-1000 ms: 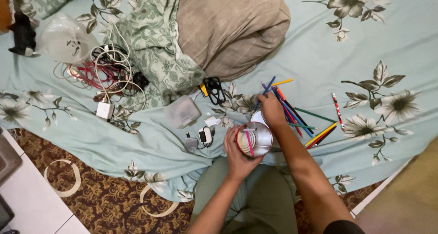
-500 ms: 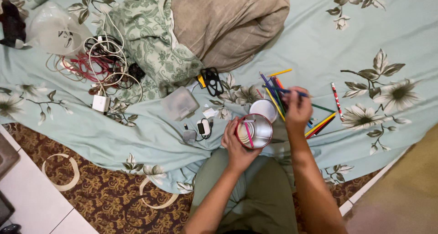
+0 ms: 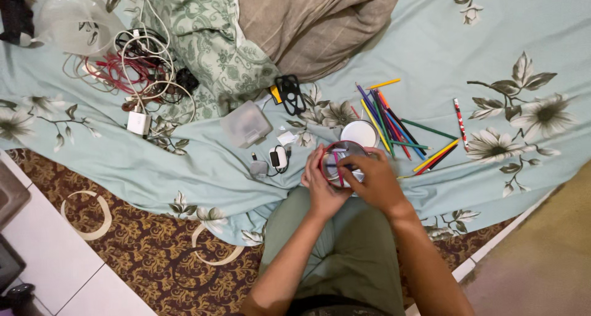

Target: The person sits on the floor and places colored pencils from the bed into a red cylindrical container. They pick up pencils one by one, put them into the container, and then close the lid.

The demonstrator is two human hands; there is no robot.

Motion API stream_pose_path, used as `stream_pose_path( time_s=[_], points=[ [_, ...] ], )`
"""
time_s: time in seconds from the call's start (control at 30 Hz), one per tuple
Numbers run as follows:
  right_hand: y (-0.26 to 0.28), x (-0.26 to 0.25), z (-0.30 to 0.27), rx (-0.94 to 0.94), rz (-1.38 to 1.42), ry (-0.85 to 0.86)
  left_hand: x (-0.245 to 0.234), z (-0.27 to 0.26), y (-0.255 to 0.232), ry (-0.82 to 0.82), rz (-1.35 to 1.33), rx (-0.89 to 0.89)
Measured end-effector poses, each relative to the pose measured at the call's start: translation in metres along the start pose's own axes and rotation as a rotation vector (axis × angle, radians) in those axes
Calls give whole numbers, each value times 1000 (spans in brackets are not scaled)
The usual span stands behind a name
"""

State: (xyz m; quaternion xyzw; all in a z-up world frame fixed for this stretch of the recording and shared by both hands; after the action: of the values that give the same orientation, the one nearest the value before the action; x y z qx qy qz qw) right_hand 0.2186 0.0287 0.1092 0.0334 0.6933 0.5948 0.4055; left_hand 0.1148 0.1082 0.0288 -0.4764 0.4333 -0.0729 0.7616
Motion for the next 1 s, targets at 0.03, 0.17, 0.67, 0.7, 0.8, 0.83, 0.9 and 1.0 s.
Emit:
stream_pose_path(
  time_s=[0.03,0.17,0.67,0.7,0.8,0.83,0.9,1.0],
  points=[
    [2,6,1,12,-48,22,1,0,2,-5,-12,-9],
    [-5,30,1,92,-298,92,6,-6,9,-3,-11,-23],
    [-11,33,9,176,-316,4,1,-1,2,21,19,-91],
    [-8,31,10,156,-298,-17,0,0,0,11,39,-93],
    [-7,29,8,155,-193,-45,-8,1,-3,-55,45,-76],
    [-6,28,7,141,-172,-56,-9,1,-5,-65,31,-57],
    [-4,26,4,116,-131,-78,-12,1,-8,-84,4,-19],
    [7,16,0,-12,-21,-176,-16,4,-9,-144,-6,-4]
  ],
)
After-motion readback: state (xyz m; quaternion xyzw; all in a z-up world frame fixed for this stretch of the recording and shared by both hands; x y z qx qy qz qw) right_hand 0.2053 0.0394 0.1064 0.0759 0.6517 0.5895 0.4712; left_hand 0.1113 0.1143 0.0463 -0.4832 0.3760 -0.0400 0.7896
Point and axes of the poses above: each hand's wrist, its own z-axis towards the middle knuckle, its own x-axis out of the palm, y = z × x, the point moved 10 cm from there along z, towards the middle knuckle, and after that the axes turned 10 degrees about z, right-handed, at the moved point
